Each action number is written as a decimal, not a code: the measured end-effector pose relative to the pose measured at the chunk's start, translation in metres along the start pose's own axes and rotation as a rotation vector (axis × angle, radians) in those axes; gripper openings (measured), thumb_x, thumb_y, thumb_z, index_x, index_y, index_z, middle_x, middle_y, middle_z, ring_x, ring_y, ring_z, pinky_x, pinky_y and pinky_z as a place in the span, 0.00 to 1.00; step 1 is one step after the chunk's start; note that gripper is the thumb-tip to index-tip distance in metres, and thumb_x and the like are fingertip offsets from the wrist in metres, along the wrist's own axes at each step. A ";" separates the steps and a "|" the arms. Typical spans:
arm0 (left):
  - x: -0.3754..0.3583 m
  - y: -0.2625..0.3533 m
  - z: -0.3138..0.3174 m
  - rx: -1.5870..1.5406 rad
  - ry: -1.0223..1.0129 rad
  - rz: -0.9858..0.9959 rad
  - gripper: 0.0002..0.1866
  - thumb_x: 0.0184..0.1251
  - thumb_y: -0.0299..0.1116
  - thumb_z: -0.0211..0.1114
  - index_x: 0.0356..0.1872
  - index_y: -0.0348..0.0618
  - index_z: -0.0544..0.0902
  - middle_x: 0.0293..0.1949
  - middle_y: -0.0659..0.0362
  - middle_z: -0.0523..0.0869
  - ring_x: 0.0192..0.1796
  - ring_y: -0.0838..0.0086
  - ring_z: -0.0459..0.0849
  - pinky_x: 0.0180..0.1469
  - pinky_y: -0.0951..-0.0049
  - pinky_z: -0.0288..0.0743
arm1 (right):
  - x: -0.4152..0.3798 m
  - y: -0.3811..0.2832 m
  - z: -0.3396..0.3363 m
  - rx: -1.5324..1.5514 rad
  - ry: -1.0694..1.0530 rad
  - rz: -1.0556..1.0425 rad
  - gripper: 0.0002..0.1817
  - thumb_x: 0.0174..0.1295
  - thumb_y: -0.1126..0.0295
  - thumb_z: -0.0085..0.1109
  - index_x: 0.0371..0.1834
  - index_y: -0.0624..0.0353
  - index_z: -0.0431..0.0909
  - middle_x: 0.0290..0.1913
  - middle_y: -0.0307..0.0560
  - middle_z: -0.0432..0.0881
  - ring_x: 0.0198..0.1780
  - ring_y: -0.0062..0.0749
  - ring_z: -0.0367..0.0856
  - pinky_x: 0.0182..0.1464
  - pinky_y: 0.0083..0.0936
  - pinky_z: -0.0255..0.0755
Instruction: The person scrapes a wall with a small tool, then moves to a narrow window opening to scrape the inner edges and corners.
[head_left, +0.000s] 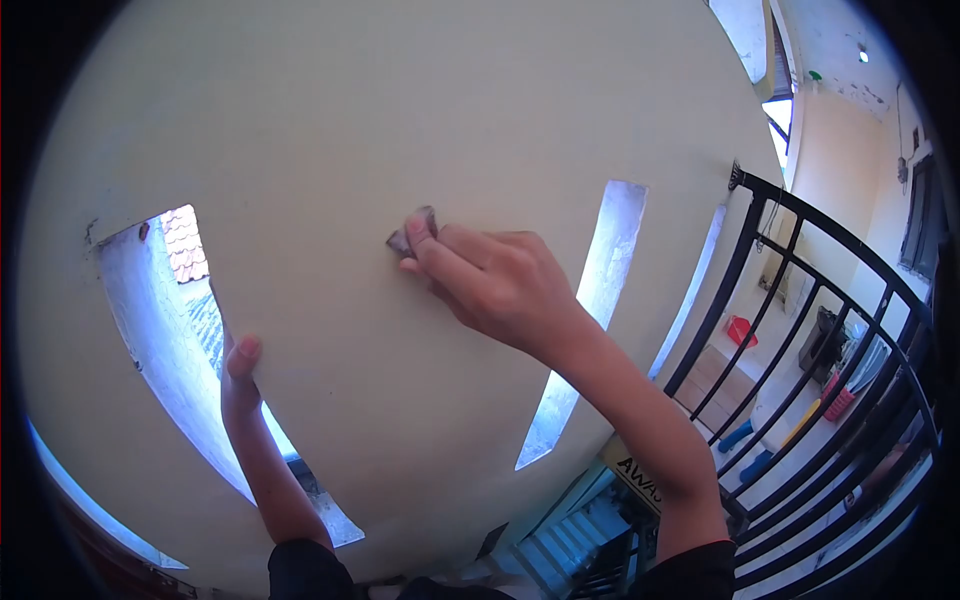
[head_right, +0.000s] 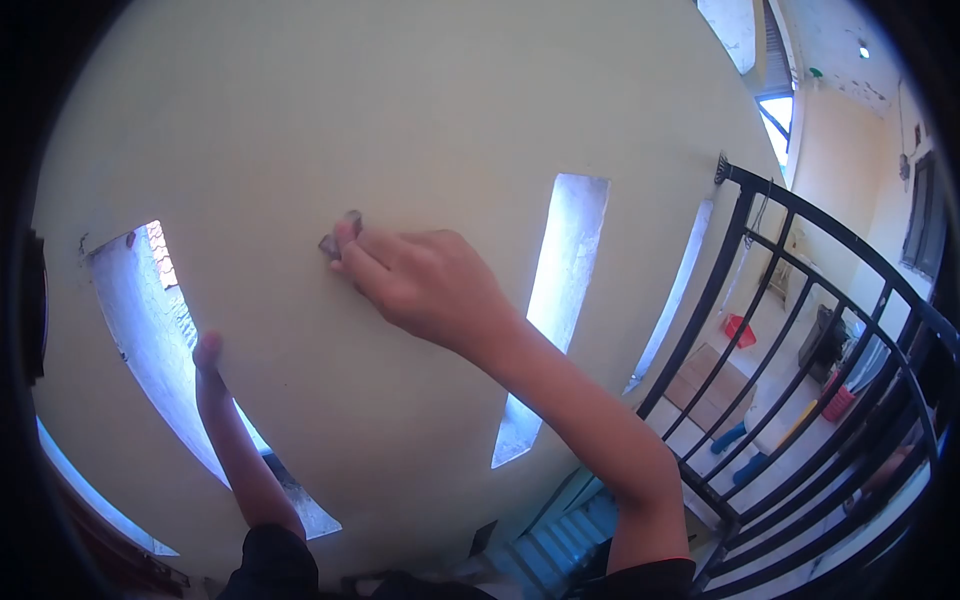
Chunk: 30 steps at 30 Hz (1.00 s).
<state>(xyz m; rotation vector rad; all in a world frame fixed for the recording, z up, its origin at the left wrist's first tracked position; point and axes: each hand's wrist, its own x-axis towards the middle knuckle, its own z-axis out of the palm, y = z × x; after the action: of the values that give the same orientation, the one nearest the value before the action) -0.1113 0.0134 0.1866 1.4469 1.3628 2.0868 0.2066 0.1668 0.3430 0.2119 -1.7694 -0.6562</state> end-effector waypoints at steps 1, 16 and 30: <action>-0.003 0.001 0.004 -0.030 -0.026 -0.030 0.58 0.47 0.77 0.63 0.69 0.36 0.66 0.56 0.47 0.74 0.58 0.57 0.78 0.54 0.56 0.77 | -0.007 -0.001 -0.003 -0.033 -0.006 -0.016 0.06 0.64 0.69 0.67 0.33 0.59 0.84 0.25 0.45 0.78 0.20 0.33 0.75 0.24 0.28 0.69; 0.008 -0.005 -0.006 -0.118 -0.101 0.031 0.46 0.58 0.72 0.59 0.58 0.34 0.76 0.50 0.48 0.82 0.51 0.61 0.84 0.48 0.60 0.81 | -0.523 -0.108 -0.160 -0.264 -0.376 1.483 0.17 0.66 0.59 0.62 0.34 0.65 0.85 0.22 0.55 0.81 0.23 0.41 0.78 0.30 0.37 0.68; 0.015 0.014 -0.046 0.089 0.265 0.218 0.43 0.60 0.69 0.59 0.60 0.36 0.76 0.53 0.48 0.81 0.54 0.60 0.83 0.52 0.57 0.79 | -0.653 -0.620 -0.277 -0.592 -0.362 2.735 0.24 0.58 0.51 0.66 0.26 0.67 0.82 0.21 0.48 0.78 0.27 0.28 0.75 0.36 0.37 0.71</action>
<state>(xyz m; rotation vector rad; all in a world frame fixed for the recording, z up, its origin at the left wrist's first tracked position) -0.1530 -0.0093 0.2032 1.4514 1.4661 2.4598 0.5472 -0.1304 -0.4832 -2.3188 -0.5966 0.9194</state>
